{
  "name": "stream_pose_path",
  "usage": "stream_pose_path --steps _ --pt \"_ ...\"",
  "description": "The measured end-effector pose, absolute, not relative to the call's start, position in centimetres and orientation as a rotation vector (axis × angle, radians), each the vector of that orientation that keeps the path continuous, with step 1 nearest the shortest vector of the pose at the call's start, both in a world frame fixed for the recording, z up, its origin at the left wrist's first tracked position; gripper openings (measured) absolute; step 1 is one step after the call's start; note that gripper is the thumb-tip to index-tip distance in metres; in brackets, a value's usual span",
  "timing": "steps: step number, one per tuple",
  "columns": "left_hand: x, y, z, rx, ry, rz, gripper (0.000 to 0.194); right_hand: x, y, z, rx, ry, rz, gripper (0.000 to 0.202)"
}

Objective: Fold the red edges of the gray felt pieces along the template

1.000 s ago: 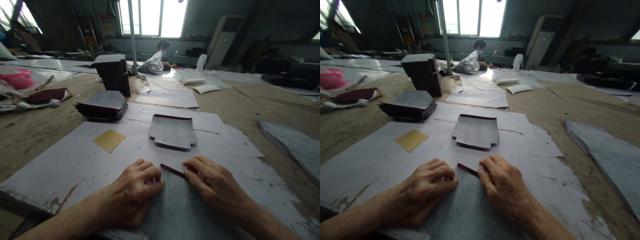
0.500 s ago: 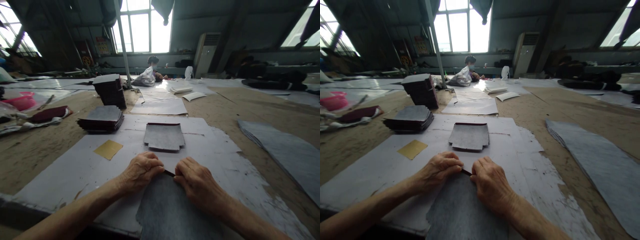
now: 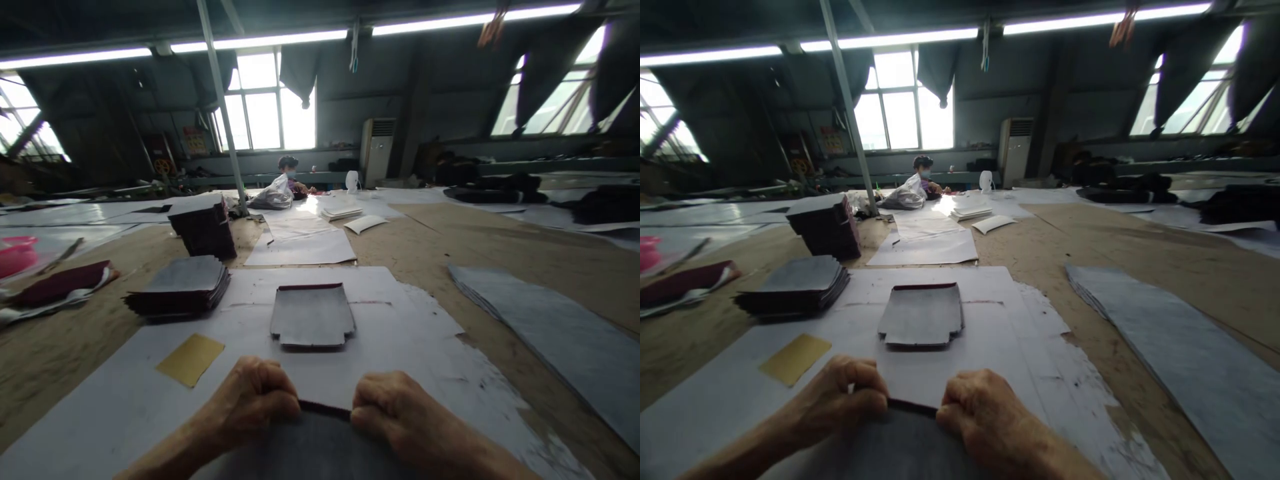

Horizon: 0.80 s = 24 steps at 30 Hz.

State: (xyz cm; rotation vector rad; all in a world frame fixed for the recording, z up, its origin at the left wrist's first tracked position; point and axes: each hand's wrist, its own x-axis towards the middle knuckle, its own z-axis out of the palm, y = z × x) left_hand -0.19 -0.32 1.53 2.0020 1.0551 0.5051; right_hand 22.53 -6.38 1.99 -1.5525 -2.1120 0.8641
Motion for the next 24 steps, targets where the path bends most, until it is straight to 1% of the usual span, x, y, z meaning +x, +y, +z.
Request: stream_pose_path --steps 3,5,9,12,16,18,24 --pt "-1.1 0.8 2.6 1.969 1.085 0.51 0.012 23.4 -5.8 2.9 -1.608 -1.963 1.002 0.015" --pt "-1.3 2.2 3.8 1.961 1.101 0.53 0.017 23.8 -4.6 4.0 -1.629 -1.908 1.017 0.018" --pt "-1.1 6.5 6.5 1.955 1.075 0.55 0.025 24.6 -0.1 6.5 -1.643 -1.913 0.945 0.022" --pt "-0.2 10.3 7.1 1.991 1.093 0.568 0.027 25.0 4.1 7.1 -1.685 -1.943 0.799 0.023" --pt "1.4 14.1 5.1 2.092 1.218 0.714 0.02 24.6 8.6 5.1 -1.756 -1.911 0.38 0.012" --pt "2.0 15.1 3.6 2.139 1.305 0.809 0.016 24.1 9.8 3.6 -1.762 -1.906 0.22 0.01" --pt "2.7 15.7 0.6 2.237 1.452 0.988 0.008 23.5 10.5 0.6 -1.803 -1.813 0.011 0.013"
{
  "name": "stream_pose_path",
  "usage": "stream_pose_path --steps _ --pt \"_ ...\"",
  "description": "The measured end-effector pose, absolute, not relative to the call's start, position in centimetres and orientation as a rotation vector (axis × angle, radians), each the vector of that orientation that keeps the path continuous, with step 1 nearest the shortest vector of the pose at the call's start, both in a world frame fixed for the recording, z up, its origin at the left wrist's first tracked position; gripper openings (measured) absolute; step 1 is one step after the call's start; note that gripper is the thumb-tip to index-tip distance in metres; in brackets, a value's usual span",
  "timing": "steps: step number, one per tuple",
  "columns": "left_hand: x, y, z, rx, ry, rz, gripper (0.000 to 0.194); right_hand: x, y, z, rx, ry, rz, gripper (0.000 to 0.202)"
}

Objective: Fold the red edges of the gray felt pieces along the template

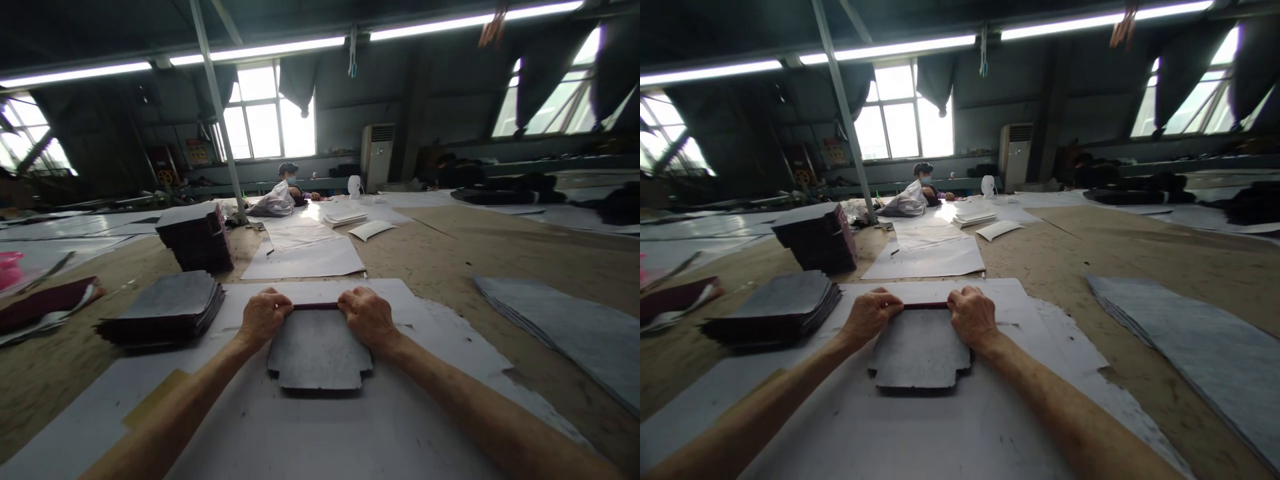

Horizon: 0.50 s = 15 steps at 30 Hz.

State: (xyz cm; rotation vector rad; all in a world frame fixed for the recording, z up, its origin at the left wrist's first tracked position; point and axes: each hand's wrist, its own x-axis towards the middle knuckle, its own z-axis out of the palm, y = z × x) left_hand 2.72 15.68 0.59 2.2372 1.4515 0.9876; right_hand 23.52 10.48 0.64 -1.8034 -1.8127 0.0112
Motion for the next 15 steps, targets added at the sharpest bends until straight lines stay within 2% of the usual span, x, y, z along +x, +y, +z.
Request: stream_pose_path --steps 3,11,15 --pt "2.9 15.7 -0.2 2.224 1.478 1.047 0.007 23.7 10.5 0.2 -1.836 -1.708 0.008 0.014" --pt "2.4 16.4 -1.3 2.164 1.604 1.012 0.017 24.7 12.0 -0.3 -1.852 -1.636 0.313 0.02" --pt "3.0 14.7 0.5 2.246 1.562 0.996 0.034 24.3 11.1 0.0 -1.884 -1.637 0.38 0.023"
